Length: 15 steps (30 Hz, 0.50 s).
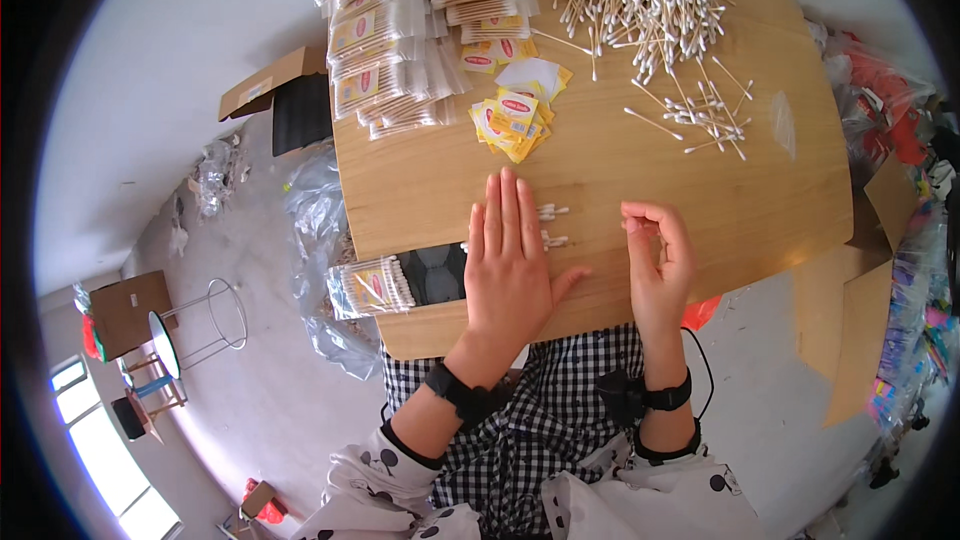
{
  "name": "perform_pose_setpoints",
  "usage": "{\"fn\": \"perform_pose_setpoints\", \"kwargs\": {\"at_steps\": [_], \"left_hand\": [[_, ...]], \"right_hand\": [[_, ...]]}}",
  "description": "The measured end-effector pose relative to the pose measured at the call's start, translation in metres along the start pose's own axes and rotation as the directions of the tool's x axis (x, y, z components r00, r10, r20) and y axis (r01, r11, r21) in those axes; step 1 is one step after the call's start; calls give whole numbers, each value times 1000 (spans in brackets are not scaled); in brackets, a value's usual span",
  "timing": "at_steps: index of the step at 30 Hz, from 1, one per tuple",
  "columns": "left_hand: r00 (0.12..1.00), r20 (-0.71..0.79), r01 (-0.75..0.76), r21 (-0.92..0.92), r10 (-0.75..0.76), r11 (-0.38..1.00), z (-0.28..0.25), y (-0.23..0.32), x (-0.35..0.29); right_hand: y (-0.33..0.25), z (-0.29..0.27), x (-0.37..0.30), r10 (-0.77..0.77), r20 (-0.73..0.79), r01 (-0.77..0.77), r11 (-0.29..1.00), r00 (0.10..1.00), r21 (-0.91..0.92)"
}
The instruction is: Organizing and packing cotton swabs into small plastic bags.
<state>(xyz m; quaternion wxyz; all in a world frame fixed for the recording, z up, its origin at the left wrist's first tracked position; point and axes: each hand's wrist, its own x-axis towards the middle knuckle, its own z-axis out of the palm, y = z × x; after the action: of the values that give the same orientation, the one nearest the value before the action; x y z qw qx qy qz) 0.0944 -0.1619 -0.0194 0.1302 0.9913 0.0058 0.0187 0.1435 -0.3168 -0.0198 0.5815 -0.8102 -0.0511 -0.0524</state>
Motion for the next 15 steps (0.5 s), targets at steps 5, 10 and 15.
{"fn": "perform_pose_setpoints", "kwargs": {"at_steps": [5, 10, 15], "left_hand": [[998, 66, -1, 25, 0, 1000, 3, 13, -32], [992, 122, -27, -41, 31, 999, 3, 19, -62], [998, 52, 20, -3, -20, 1000, 1, 7, -22]], "right_hand": [[4, 1, -12, -73, -17, 72, 997, 997, -28], [8, 1, -15, -112, -19, 111, 992, 994, -53], [6, 5, -19, -101, 34, 104, 987, 994, -120]]}}
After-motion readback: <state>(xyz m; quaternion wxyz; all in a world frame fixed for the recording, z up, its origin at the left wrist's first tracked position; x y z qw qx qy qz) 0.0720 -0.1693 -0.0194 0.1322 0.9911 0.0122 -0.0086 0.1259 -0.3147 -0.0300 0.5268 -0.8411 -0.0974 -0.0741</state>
